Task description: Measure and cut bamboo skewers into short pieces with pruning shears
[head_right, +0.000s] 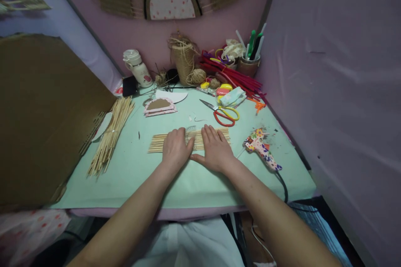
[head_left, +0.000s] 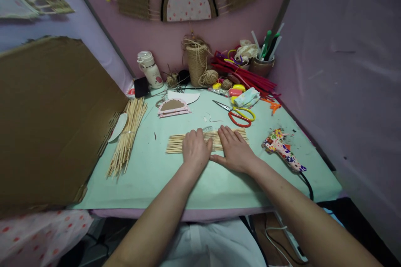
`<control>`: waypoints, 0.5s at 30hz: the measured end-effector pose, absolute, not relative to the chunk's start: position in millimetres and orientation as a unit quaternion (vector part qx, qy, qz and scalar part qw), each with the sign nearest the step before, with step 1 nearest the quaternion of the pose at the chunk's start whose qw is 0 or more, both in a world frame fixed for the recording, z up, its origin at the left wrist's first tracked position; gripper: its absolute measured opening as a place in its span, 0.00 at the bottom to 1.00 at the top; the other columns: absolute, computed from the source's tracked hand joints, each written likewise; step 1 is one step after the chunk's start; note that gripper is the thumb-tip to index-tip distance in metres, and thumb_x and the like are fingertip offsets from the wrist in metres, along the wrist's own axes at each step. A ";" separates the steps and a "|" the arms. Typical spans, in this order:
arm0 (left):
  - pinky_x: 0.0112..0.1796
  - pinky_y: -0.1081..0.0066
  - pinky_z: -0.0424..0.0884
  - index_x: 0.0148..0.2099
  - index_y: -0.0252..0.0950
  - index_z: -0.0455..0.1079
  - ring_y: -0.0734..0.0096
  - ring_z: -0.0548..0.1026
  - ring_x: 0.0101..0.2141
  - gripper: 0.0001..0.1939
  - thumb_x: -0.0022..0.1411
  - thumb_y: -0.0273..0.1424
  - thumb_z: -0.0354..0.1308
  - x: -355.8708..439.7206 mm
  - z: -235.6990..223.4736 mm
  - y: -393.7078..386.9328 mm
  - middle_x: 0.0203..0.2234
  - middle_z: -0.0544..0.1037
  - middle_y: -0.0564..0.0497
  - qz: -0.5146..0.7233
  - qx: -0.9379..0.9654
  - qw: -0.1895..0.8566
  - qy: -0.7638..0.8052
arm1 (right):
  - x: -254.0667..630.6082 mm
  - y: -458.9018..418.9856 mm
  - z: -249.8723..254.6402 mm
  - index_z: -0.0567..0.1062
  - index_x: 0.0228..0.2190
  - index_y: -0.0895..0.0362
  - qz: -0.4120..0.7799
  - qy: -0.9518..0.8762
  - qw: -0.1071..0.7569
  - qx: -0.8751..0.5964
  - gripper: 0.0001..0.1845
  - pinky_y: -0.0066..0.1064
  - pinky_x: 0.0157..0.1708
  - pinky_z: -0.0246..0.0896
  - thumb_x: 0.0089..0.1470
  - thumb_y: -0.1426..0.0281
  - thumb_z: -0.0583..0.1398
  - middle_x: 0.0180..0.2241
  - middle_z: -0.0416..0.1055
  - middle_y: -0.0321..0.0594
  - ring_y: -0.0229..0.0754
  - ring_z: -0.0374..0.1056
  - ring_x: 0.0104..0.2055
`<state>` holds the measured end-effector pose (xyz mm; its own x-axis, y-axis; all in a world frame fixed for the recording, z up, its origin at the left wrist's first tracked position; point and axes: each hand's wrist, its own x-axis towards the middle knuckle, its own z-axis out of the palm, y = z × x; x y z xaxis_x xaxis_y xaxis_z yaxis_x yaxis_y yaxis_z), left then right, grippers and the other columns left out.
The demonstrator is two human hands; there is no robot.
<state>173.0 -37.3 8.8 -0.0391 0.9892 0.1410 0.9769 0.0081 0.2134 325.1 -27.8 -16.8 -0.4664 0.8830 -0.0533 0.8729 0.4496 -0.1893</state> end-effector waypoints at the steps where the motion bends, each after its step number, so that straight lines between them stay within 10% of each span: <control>1: 0.45 0.56 0.66 0.47 0.31 0.68 0.50 0.70 0.43 0.17 0.63 0.39 0.53 172.1 9.9 -38.4 0.38 0.73 0.38 0.134 0.693 0.026 0.708 | 325.5 -27.6 -17.7 0.46 0.65 0.69 0.093 -0.852 0.031 -0.515 0.53 0.49 0.66 0.32 0.54 0.40 0.43 0.68 0.39 0.56 0.53 0.34 0.70; 15: 0.63 0.56 0.51 0.63 0.32 0.60 0.61 0.54 0.65 0.23 0.69 0.31 0.44 139.8 2.2 -25.1 0.64 0.59 0.41 0.122 0.861 0.155 0.469 | 325.0 -27.6 -15.5 0.47 0.65 0.69 0.099 -0.850 0.019 -0.517 0.54 0.47 0.66 0.32 0.54 0.39 0.44 0.68 0.37 0.55 0.53 0.32 0.70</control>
